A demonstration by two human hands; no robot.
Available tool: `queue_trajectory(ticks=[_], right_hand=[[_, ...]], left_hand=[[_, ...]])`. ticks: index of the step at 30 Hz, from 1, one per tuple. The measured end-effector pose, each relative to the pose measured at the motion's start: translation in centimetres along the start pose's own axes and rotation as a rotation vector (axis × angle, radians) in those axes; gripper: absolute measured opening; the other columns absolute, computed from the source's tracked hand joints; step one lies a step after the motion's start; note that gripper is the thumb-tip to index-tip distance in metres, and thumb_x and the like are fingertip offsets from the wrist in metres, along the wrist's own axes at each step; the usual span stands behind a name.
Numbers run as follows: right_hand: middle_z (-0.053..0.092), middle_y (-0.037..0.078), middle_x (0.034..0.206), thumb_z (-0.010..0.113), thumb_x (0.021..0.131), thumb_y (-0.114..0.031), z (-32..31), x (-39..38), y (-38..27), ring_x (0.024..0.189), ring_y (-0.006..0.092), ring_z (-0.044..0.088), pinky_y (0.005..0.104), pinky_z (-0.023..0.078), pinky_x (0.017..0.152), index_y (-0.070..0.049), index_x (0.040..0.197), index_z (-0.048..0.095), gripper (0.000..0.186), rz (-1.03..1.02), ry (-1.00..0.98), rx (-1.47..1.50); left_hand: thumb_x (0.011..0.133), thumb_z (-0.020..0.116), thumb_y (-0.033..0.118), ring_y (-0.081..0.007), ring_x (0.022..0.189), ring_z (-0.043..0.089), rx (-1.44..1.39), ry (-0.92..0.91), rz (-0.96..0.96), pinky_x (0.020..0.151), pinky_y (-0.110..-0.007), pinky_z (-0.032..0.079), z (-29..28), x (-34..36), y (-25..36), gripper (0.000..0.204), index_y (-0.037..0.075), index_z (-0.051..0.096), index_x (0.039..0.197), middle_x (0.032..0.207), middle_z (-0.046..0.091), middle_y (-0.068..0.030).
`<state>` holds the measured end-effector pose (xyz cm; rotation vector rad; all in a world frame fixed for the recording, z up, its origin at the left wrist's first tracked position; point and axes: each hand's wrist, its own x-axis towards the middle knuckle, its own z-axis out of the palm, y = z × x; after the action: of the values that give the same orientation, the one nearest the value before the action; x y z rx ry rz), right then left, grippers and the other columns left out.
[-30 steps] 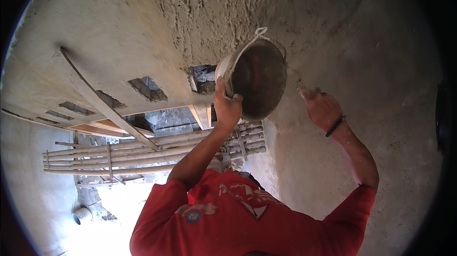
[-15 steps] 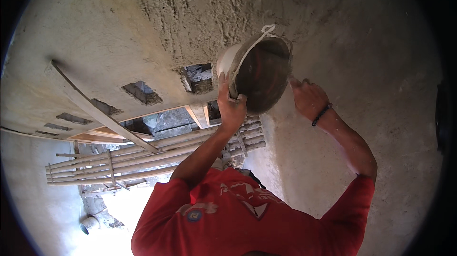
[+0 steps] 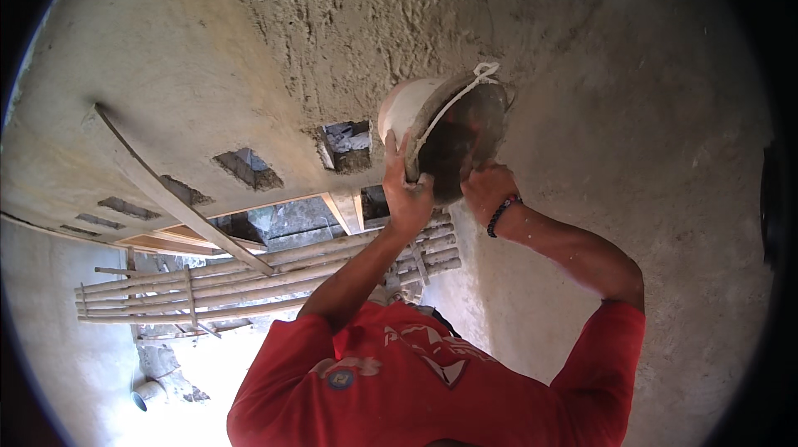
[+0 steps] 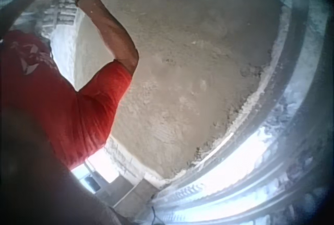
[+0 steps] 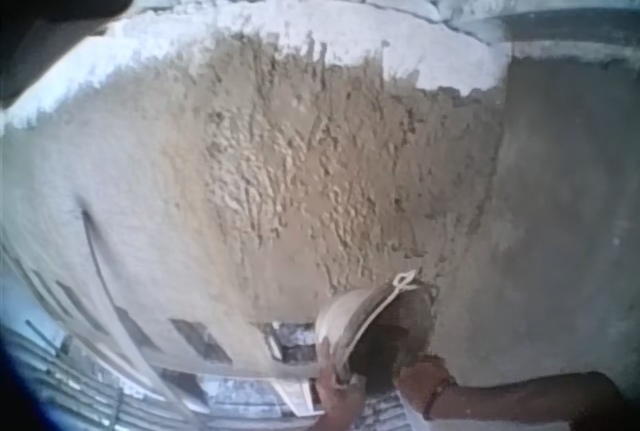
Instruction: The person levels wet plaster on a wall using a wooden straightedge and applies additional plaster from a bucket using a trowel.
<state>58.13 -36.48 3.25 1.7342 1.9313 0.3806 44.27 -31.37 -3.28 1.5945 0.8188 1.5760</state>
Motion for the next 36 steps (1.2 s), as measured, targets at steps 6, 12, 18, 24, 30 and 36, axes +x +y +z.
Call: queue_trajectory(ticks=[6, 12, 18, 24, 30, 36], right_hand=[[0.067, 0.016, 0.087, 0.052, 0.08, -0.009, -2.6, -1.2, 4.0, 0.081, 0.0328, 0.065, 0.0405, 0.054, 0.065, 0.002, 0.116, 0.056, 0.038, -0.213, -0.052, 0.45], [0.063, 0.022, 0.092, 0.053, 0.081, -0.011, -5.4, -2.3, 7.8, 0.084, 0.0333, 0.064, 0.0374, 0.054, 0.066, -0.003, 0.114, 0.057, 0.034, 0.067, 0.307, 0.043], [0.065, 0.017, 0.084, 0.052, 0.082, -0.012, -2.2, 0.2, 7.2, 0.079, 0.0325, 0.065, 0.0403, 0.053, 0.069, -0.004, 0.115, 0.058, 0.034, 0.064, 0.182, 0.133], [0.066, 0.017, 0.088, 0.057, 0.082, -0.017, -0.1, 1.3, 9.3, 0.079, 0.0321, 0.065, 0.0416, 0.052, 0.073, -0.004, 0.118, 0.057, 0.038, -0.074, 0.058, 0.518], [0.067, 0.015, 0.088, 0.065, 0.082, -0.016, 5.8, 2.0, 6.9, 0.075, 0.0222, 0.064, 0.0338, 0.051, 0.071, -0.004, 0.124, 0.055, 0.046, -0.207, 0.146, 1.175], [0.056, -0.002, 0.076, 0.062, 0.085, -0.012, 4.9, 1.7, 2.4, 0.058, 0.0041, 0.045, 0.0203, 0.041, 0.051, -0.003, 0.127, 0.054, 0.043, -0.074, -0.095, 1.771]], left_hand=[[0.064, 0.057, -0.012, -0.0407, 0.134, 0.031, 0.033, -0.051, 0.014, 0.107, -0.041, 0.031, -1.7, -0.5, -1.4, 0.077, 0.005, 0.042, 0.137, 0.146, 0.025, -0.0279], [0.064, 0.057, -0.013, -0.0412, 0.135, 0.03, 0.05, -0.048, 0.085, 0.107, -0.041, 0.031, -1.7, 0.6, -0.1, 0.077, 0.005, 0.042, 0.137, 0.147, 0.025, -0.0274], [0.065, 0.058, -0.013, -0.0416, 0.135, 0.029, 0.055, -0.073, 0.153, 0.107, -0.042, 0.03, -1.6, 1.6, 1.5, 0.075, 0.004, 0.043, 0.136, 0.146, 0.025, -0.0285], [0.065, 0.059, -0.012, -0.0426, 0.135, 0.028, 0.029, -0.124, 0.18, 0.107, -0.042, 0.029, -2.5, 3.0, 2.5, 0.074, 0.004, 0.044, 0.136, 0.145, 0.026, -0.0307], [0.066, 0.059, -0.011, -0.0428, 0.135, 0.027, 0.078, -0.18, 0.107, 0.108, -0.042, 0.028, -3.2, 3.4, 2.6, 0.074, 0.004, 0.043, 0.136, 0.144, 0.028, -0.0313], [0.068, 0.054, -0.011, -0.0311, 0.131, 0.037, -0.072, -0.063, -0.125, 0.106, -0.036, 0.031, -4.4, 3.4, -0.2, 0.069, -0.002, 0.041, 0.135, 0.139, 0.038, -0.025]])
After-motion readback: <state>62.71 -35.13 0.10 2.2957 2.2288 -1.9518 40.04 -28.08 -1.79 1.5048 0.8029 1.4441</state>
